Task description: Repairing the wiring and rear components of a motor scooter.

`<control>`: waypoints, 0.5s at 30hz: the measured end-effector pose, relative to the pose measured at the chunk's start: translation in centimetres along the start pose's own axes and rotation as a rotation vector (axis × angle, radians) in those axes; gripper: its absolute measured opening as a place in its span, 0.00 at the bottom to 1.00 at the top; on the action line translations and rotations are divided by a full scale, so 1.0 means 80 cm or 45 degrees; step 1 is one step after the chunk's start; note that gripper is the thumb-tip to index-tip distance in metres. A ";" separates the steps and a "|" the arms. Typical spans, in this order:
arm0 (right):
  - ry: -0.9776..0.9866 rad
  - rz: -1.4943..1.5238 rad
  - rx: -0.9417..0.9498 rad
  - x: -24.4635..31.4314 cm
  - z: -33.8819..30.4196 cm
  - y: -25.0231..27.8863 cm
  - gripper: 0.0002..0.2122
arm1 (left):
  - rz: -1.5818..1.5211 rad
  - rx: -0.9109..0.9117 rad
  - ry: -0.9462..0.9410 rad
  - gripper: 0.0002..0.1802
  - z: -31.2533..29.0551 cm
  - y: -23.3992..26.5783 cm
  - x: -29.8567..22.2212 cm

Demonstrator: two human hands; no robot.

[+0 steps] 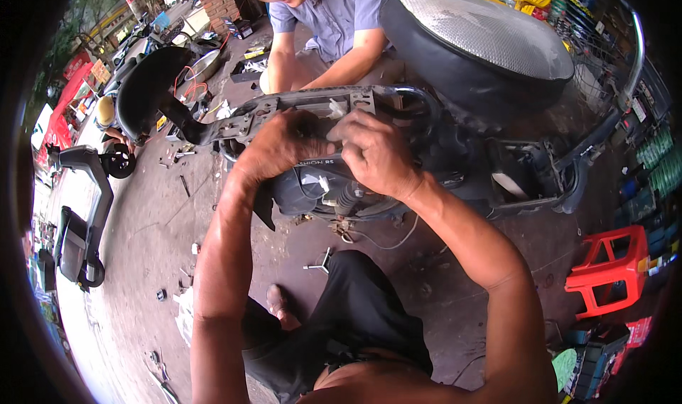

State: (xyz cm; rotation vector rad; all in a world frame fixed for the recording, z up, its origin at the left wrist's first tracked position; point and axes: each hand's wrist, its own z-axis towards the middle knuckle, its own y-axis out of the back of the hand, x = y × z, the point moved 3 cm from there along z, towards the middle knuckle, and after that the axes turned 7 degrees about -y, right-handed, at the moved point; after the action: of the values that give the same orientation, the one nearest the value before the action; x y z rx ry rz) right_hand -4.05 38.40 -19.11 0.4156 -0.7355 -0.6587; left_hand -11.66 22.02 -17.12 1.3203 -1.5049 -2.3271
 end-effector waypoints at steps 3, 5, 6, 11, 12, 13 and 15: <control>-0.287 0.143 0.104 0.008 0.029 0.005 0.12 | -0.069 -0.176 -0.031 0.29 0.002 -0.010 0.014; -0.222 0.057 0.114 -0.013 0.050 -0.005 0.16 | -0.138 -0.215 -0.064 0.29 -0.005 -0.017 0.021; -0.306 0.076 0.440 -0.017 0.065 -0.010 0.19 | -0.164 -0.263 -0.093 0.27 -0.011 -0.014 0.023; -0.247 0.135 0.764 -0.026 0.075 0.004 0.21 | -0.148 -0.331 -0.202 0.26 -0.013 -0.010 0.009; -0.248 0.135 0.767 -0.028 0.073 0.006 0.21 | -0.136 -0.342 -0.231 0.27 -0.015 -0.010 0.005; -0.297 0.148 0.798 -0.031 0.071 0.008 0.21 | -0.138 -0.343 -0.229 0.27 -0.015 -0.012 0.006; -0.346 0.163 0.832 -0.032 0.067 0.008 0.22 | -0.131 -0.337 -0.207 0.28 -0.013 -0.013 0.012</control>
State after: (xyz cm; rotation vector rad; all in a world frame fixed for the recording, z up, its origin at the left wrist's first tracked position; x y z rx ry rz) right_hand -9.11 39.94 -16.34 0.8787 -1.2291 -0.3416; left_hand -11.15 21.34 -18.70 1.1931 -1.1347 -2.6431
